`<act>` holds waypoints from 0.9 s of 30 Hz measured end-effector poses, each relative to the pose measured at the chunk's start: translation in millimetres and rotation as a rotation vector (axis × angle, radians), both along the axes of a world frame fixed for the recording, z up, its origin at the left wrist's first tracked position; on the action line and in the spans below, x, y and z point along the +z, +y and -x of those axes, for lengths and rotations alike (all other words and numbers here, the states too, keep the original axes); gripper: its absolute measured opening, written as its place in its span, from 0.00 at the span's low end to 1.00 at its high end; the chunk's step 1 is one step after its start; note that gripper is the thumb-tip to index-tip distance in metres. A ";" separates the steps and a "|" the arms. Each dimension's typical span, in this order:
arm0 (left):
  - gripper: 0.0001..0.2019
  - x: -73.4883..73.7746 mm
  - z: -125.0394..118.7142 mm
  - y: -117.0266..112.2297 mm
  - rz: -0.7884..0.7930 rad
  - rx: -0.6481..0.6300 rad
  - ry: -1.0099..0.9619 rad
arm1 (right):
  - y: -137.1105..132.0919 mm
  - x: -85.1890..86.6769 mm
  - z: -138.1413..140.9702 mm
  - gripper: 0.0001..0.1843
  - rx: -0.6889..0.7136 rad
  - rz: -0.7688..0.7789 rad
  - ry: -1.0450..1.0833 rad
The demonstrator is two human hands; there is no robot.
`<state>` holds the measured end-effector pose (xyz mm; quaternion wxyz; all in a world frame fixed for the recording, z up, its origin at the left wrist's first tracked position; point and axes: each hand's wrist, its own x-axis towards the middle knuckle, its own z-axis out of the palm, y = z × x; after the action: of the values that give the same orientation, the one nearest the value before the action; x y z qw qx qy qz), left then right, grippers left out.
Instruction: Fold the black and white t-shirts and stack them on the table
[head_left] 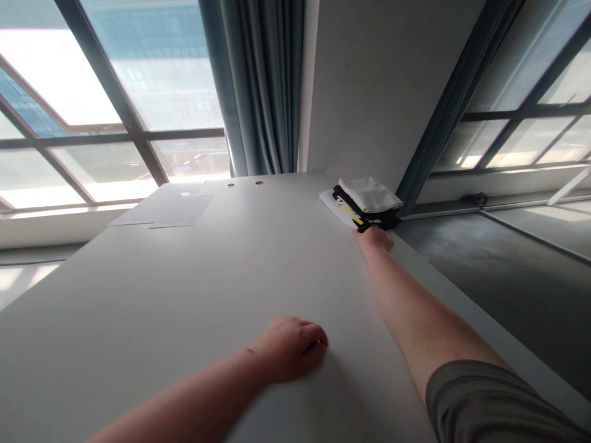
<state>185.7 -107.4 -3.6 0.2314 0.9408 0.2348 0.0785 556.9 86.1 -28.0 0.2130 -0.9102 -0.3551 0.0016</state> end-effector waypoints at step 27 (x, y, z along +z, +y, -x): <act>0.10 -11.9 26.7 40.9 -0.030 0.363 -0.247 | -41.2 18.9 65.0 0.21 0.450 0.099 -0.022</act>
<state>159.0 -66.5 -15.5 0.2266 0.8697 0.3690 0.2370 491.9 44.9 -9.1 0.1587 -0.8175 -0.5507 0.0564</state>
